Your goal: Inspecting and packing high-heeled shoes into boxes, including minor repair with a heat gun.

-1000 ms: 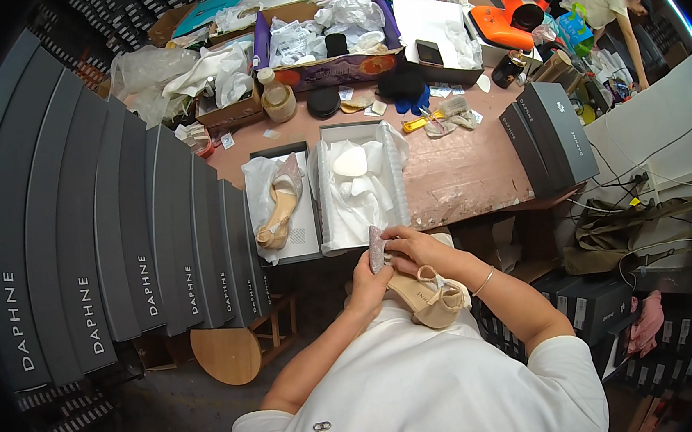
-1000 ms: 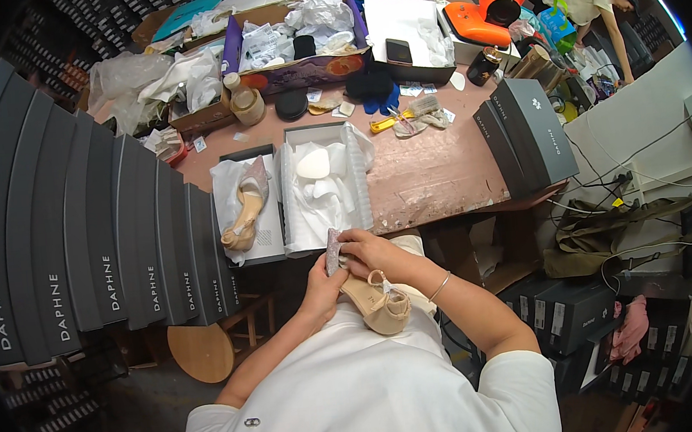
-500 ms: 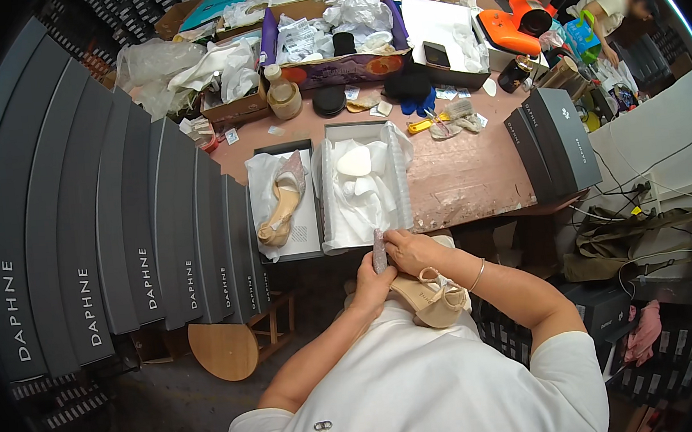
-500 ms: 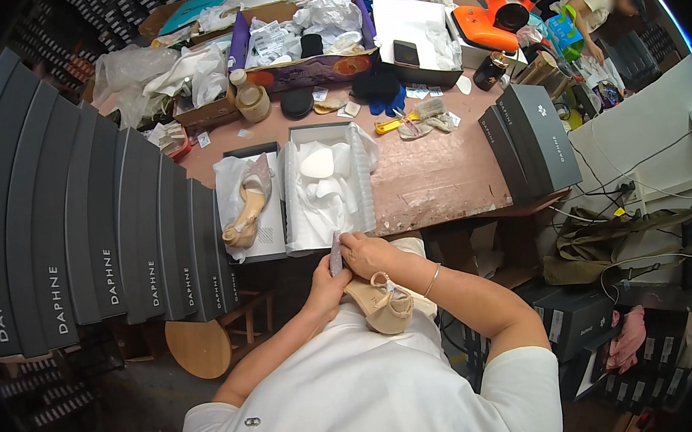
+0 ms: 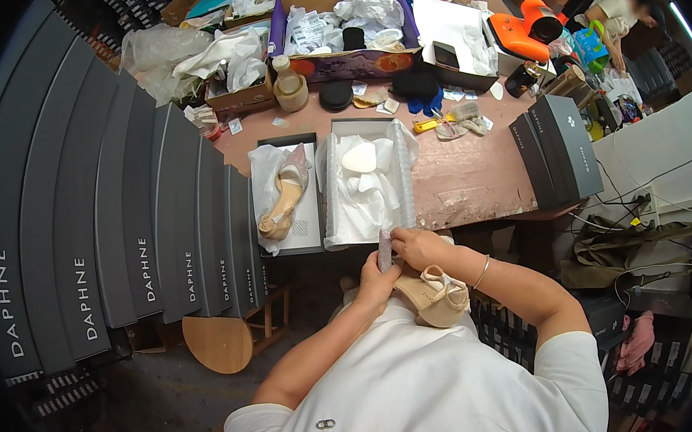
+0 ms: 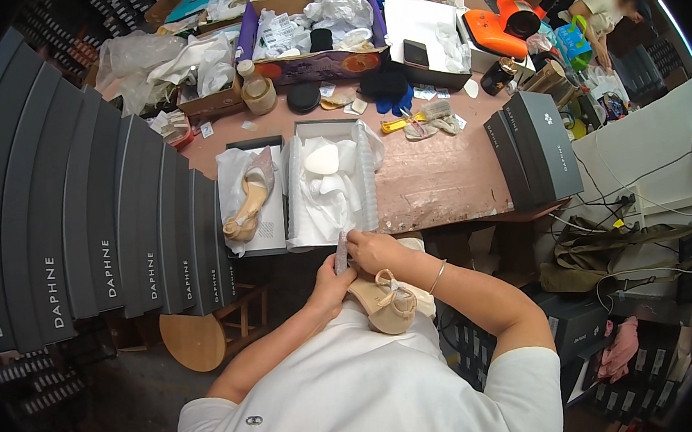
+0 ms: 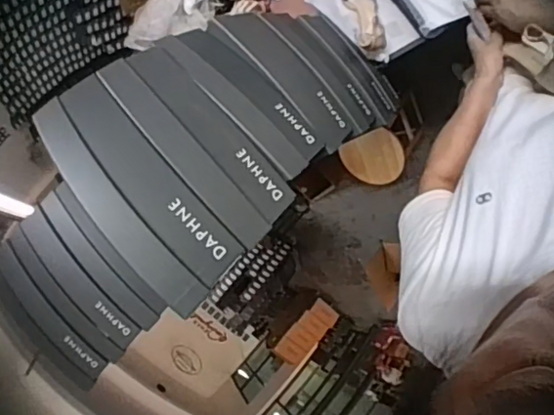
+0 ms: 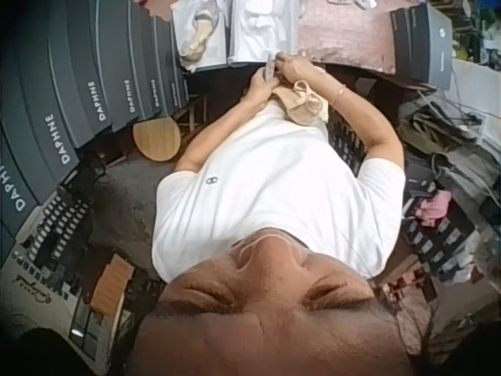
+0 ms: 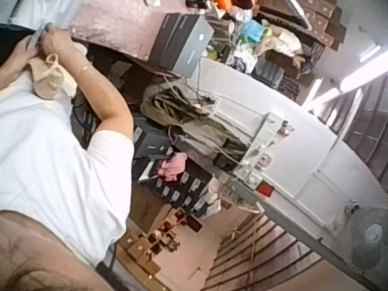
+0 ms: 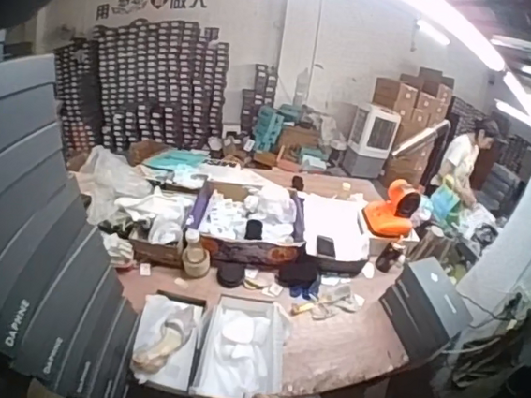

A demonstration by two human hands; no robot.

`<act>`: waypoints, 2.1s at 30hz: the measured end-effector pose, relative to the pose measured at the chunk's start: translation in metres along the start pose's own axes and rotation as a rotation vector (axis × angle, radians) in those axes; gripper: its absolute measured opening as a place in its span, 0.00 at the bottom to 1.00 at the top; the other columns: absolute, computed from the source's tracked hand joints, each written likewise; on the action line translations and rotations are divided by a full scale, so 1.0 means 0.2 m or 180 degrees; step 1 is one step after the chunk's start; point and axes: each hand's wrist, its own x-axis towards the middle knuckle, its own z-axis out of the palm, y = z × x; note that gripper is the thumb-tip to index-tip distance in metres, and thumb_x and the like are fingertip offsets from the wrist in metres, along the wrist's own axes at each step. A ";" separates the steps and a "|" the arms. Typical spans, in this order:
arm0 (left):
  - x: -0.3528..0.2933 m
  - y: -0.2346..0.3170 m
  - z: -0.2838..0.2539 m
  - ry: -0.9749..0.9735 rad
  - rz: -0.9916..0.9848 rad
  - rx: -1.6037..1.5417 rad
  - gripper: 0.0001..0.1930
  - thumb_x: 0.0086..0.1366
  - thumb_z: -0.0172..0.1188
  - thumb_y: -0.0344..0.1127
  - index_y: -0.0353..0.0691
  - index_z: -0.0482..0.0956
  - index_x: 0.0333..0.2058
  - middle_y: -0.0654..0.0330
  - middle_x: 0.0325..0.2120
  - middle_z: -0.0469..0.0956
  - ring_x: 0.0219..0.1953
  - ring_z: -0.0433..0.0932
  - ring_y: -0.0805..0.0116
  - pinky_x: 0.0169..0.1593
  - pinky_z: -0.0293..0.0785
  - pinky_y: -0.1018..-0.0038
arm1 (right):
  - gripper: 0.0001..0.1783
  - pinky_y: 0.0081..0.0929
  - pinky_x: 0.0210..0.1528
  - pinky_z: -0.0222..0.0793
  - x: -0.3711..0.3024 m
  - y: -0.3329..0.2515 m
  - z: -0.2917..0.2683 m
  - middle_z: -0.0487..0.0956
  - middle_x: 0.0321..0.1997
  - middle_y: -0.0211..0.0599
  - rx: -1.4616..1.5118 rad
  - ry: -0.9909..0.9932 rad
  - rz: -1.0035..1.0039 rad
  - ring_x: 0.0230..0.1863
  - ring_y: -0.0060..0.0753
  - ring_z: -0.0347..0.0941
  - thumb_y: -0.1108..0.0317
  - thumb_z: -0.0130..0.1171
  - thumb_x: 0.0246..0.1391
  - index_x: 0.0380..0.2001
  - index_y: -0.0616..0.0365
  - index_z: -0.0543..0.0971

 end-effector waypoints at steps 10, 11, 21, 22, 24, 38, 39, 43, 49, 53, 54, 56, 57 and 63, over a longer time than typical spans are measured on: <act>0.00 0.01 -0.01 -0.0060 0.0038 -0.0142 0.25 0.55 0.52 0.20 0.30 0.62 0.53 0.53 0.42 0.72 0.42 0.76 0.65 0.45 0.76 0.71 | 0.16 0.36 0.46 0.73 -0.05 0.01 -0.05 0.73 0.48 0.47 0.0887 0.0415 -0.0139 0.43 0.50 0.74 0.68 0.60 0.47 0.40 0.62 0.77; -0.01 0.01 -0.01 -0.0066 0.0035 -0.0112 0.25 0.55 0.52 0.20 0.30 0.62 0.53 0.53 0.42 0.72 0.42 0.75 0.65 0.45 0.76 0.71 | 0.15 0.36 0.45 0.73 -0.04 0.02 -0.04 0.74 0.47 0.47 0.0833 0.0488 -0.0180 0.43 0.50 0.74 0.68 0.60 0.47 0.40 0.62 0.77; -0.02 0.06 0.00 0.0005 -0.0069 0.0013 0.24 0.54 0.52 0.21 0.30 0.64 0.52 0.54 0.41 0.72 0.42 0.74 0.67 0.44 0.73 0.73 | 0.10 0.35 0.44 0.73 -0.01 0.00 0.00 0.74 0.45 0.49 0.0649 0.0398 0.0060 0.41 0.50 0.75 0.71 0.55 0.50 0.35 0.68 0.75; -0.02 0.06 0.00 0.0011 -0.0059 0.0003 0.24 0.54 0.52 0.21 0.30 0.64 0.52 0.54 0.41 0.72 0.42 0.74 0.67 0.45 0.73 0.73 | 0.10 0.35 0.44 0.74 -0.01 0.00 0.00 0.74 0.45 0.49 0.0720 0.0355 0.0073 0.40 0.51 0.75 0.72 0.54 0.51 0.35 0.68 0.74; -0.02 0.05 0.00 0.0022 -0.0047 0.0015 0.24 0.54 0.52 0.21 0.30 0.64 0.52 0.54 0.42 0.72 0.42 0.74 0.67 0.45 0.73 0.73 | 0.10 0.38 0.42 0.73 -0.02 0.03 0.01 0.73 0.44 0.50 0.0905 0.0522 -0.0057 0.37 0.53 0.75 0.71 0.53 0.53 0.34 0.68 0.73; -0.02 0.06 0.00 0.0001 0.0028 -0.0059 0.24 0.55 0.52 0.21 0.30 0.63 0.53 0.54 0.41 0.72 0.41 0.75 0.68 0.44 0.75 0.72 | 0.09 0.36 0.41 0.73 -0.04 -0.01 -0.04 0.74 0.45 0.45 0.0655 0.0653 -0.0147 0.39 0.49 0.75 0.71 0.58 0.45 0.31 0.65 0.75; -0.02 0.06 0.01 0.0023 0.0046 -0.0045 0.24 0.55 0.52 0.21 0.30 0.63 0.53 0.54 0.41 0.72 0.41 0.75 0.68 0.44 0.75 0.72 | 0.08 0.36 0.42 0.72 -0.03 0.00 -0.02 0.74 0.45 0.43 0.0567 0.0751 -0.0222 0.40 0.47 0.74 0.71 0.58 0.45 0.30 0.63 0.76; -0.01 0.05 -0.01 0.0005 0.0038 -0.0051 0.24 0.56 0.52 0.21 0.31 0.63 0.53 0.55 0.41 0.72 0.41 0.74 0.68 0.43 0.75 0.72 | 0.05 0.36 0.47 0.67 -0.04 -0.02 -0.04 0.75 0.44 0.38 0.0226 0.1168 -0.0544 0.46 0.42 0.71 0.70 0.59 0.43 0.26 0.57 0.79; -0.01 0.04 0.00 -0.0013 0.0048 -0.0198 0.23 0.56 0.53 0.21 0.32 0.63 0.53 0.55 0.41 0.72 0.41 0.74 0.69 0.43 0.75 0.73 | 0.08 0.38 0.52 0.63 -0.03 -0.03 0.02 0.74 0.44 0.39 0.0808 0.0800 0.0360 0.48 0.45 0.68 0.71 0.64 0.38 0.27 0.55 0.79; -0.03 0.05 0.00 -0.0002 0.0092 -0.0254 0.23 0.56 0.53 0.21 0.31 0.63 0.52 0.55 0.42 0.72 0.41 0.75 0.69 0.44 0.75 0.73 | 0.07 0.38 0.52 0.64 -0.06 -0.03 0.02 0.74 0.45 0.42 0.1127 0.0897 0.0173 0.49 0.47 0.68 0.70 0.63 0.39 0.26 0.56 0.79; -0.03 0.04 -0.01 -0.0025 0.0068 -0.0287 0.23 0.56 0.53 0.21 0.31 0.63 0.53 0.55 0.42 0.72 0.42 0.75 0.69 0.44 0.75 0.73 | 0.06 0.39 0.51 0.65 -0.07 -0.02 0.02 0.74 0.45 0.42 0.1188 0.0917 0.0154 0.49 0.47 0.69 0.70 0.63 0.40 0.25 0.56 0.79; -0.03 0.04 -0.01 -0.0024 0.0052 -0.0347 0.24 0.56 0.53 0.21 0.31 0.63 0.53 0.54 0.43 0.72 0.42 0.75 0.69 0.45 0.75 0.73 | 0.05 0.39 0.50 0.67 -0.08 -0.02 0.03 0.75 0.45 0.43 0.1261 0.0968 0.0090 0.50 0.48 0.70 0.70 0.62 0.41 0.25 0.57 0.79; -0.03 0.04 -0.02 0.0000 0.0061 -0.0375 0.24 0.56 0.53 0.21 0.31 0.63 0.53 0.54 0.43 0.72 0.42 0.75 0.68 0.45 0.75 0.73 | 0.05 0.39 0.51 0.67 -0.09 -0.02 0.04 0.75 0.46 0.44 0.1272 0.0999 0.0045 0.50 0.48 0.70 0.70 0.62 0.41 0.25 0.57 0.79; -0.05 0.07 -0.01 -0.0064 0.0182 -0.0398 0.25 0.57 0.52 0.21 0.31 0.61 0.54 0.53 0.44 0.72 0.43 0.76 0.68 0.45 0.76 0.73 | 0.09 0.39 0.53 0.67 -0.12 -0.05 0.00 0.72 0.51 0.47 0.1752 0.1121 0.0364 0.51 0.51 0.70 0.69 0.63 0.44 0.31 0.58 0.79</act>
